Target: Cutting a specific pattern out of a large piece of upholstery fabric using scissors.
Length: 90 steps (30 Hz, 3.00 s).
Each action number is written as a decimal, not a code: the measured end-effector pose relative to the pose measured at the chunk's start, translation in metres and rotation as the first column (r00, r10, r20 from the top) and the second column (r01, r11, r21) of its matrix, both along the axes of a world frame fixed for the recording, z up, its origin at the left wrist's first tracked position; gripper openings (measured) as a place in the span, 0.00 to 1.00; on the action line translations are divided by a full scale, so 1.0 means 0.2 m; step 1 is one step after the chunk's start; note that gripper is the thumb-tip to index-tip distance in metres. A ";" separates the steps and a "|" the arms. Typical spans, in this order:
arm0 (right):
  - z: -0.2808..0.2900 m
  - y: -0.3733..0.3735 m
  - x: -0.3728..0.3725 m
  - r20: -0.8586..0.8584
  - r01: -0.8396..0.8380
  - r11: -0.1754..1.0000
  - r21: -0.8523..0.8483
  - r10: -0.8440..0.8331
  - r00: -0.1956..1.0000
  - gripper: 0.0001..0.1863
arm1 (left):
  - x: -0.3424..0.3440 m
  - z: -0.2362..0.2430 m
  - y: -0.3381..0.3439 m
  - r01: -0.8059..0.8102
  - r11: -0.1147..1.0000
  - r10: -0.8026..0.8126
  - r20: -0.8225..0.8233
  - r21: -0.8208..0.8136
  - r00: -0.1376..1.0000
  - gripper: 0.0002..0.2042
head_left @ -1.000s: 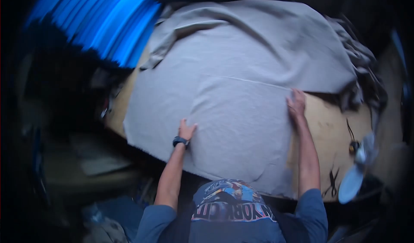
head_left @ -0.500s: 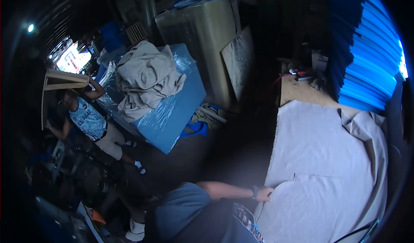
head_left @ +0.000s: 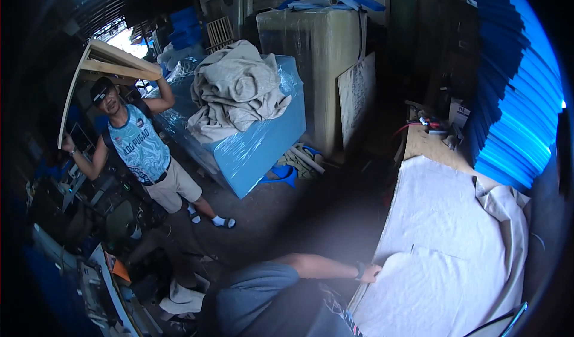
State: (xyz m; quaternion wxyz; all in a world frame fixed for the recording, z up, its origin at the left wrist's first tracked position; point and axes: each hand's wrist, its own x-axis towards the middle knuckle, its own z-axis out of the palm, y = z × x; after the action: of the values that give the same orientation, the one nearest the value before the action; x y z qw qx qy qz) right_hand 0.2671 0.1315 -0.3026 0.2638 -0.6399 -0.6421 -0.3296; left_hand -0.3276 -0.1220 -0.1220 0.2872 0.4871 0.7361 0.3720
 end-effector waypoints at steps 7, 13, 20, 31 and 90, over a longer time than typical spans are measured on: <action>0.01 -0.01 -0.07 -0.011 0.124 0.988 -0.097 -0.126 0.992 0.30 | 0.18 -0.01 -0.06 -0.257 0.966 0.257 0.009 0.023 0.966 0.10; 0.09 -0.06 -0.17 -0.084 0.119 0.989 -0.089 -0.126 0.988 0.32 | 0.27 -0.11 -0.18 -0.214 0.939 0.339 0.610 -0.270 0.716 0.13; 0.19 -0.10 -0.22 -0.164 0.137 0.968 -0.209 -0.172 0.971 0.33 | 0.33 -0.10 -0.19 -0.238 0.956 0.293 0.503 -0.172 0.813 0.11; 0.08 0.02 -0.16 -0.078 0.337 0.865 -0.372 -0.391 0.917 0.30 | 0.38 -0.16 -0.22 -0.292 0.956 0.291 0.052 0.009 0.955 0.12; 0.85 0.07 0.10 -0.855 -0.763 0.422 -0.490 -0.405 0.324 0.10 | 0.29 -0.04 -0.23 -0.341 0.920 0.341 -0.033 -0.191 0.939 0.22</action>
State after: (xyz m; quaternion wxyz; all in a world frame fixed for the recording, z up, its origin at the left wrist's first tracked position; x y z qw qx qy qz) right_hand 0.2873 0.1460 -0.1330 0.2425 -0.6323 -0.5162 0.5244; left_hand -0.2697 -0.1684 -0.1310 0.2645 0.3209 0.8423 0.3429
